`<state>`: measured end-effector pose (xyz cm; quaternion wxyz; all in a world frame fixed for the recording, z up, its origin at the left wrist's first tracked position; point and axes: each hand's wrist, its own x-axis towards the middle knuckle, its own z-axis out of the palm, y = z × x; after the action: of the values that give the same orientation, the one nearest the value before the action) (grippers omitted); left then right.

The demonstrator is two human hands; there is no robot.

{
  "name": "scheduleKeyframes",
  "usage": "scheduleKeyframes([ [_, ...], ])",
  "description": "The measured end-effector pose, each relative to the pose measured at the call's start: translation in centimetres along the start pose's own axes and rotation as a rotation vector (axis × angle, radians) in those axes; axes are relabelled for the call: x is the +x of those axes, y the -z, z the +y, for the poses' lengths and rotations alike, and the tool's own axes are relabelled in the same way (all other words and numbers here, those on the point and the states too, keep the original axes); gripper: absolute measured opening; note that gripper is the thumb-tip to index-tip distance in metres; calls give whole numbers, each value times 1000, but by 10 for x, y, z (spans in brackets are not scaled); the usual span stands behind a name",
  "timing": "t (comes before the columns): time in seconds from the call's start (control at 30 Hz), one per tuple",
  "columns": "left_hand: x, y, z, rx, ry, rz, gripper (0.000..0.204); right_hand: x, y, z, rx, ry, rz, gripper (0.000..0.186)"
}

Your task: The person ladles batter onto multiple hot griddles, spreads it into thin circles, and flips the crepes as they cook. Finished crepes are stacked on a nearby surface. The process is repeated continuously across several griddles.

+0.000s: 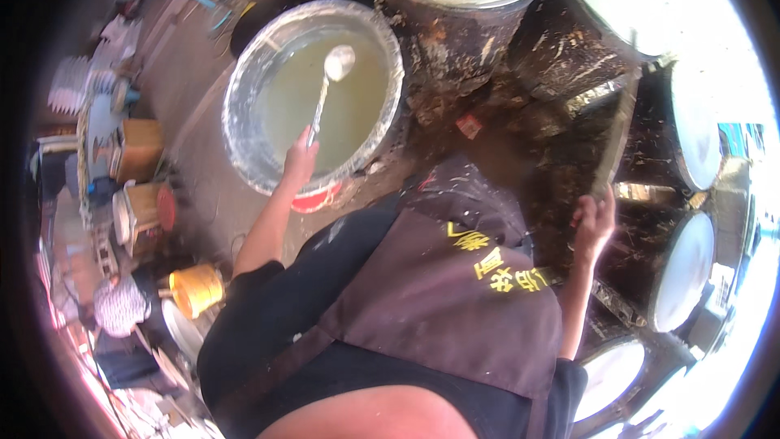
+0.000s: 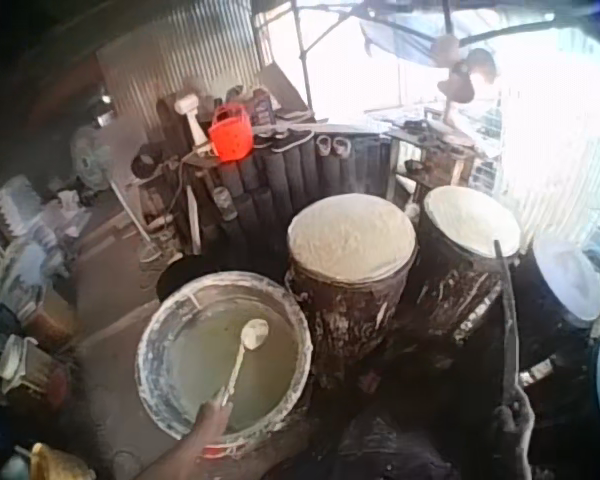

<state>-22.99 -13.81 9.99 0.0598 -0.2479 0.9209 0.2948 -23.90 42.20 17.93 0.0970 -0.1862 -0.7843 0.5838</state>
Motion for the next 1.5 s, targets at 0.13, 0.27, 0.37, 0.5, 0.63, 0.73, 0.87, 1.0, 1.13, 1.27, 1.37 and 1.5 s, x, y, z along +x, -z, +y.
scheduleKeyframes([
  [0.13,33,-21,-16,87,-129,-39,51,-5,-81,-44,-163,44,-157,52],
  [0.27,41,-20,-10,-107,-34,-187,53,20,-143,-64,-338,222,-308,58],
  [0.37,34,-14,-10,-128,-34,-227,55,73,-180,-60,-529,336,-212,59],
  [0.5,37,-19,-28,-32,2,-284,56,160,-232,-99,-752,216,-160,59],
  [0.63,29,-34,-54,-1,-110,-261,56,170,-274,-108,-843,252,-199,62],
  [0.73,24,-32,-66,36,-111,-238,56,126,-285,-91,-866,481,-264,60],
  [0.87,13,-23,-61,134,-7,-268,55,129,-262,-55,-649,457,-206,61],
  [1.0,-15,10,-68,122,-78,-507,53,73,-216,-87,-578,307,-263,57],
  [1.13,38,11,-25,267,-310,-253,57,20,-219,-70,-411,413,-447,57],
  [1.27,79,-20,-83,357,-537,-222,57,-18,-196,-57,-330,410,-608,55],
  [1.37,40,-4,-92,209,-413,-414,57,-46,-140,-23,-300,214,-638,56],
  [1.5,-30,40,-41,-553,391,-868,60,-85,-54,-2,-63,-341,-573,57],
])
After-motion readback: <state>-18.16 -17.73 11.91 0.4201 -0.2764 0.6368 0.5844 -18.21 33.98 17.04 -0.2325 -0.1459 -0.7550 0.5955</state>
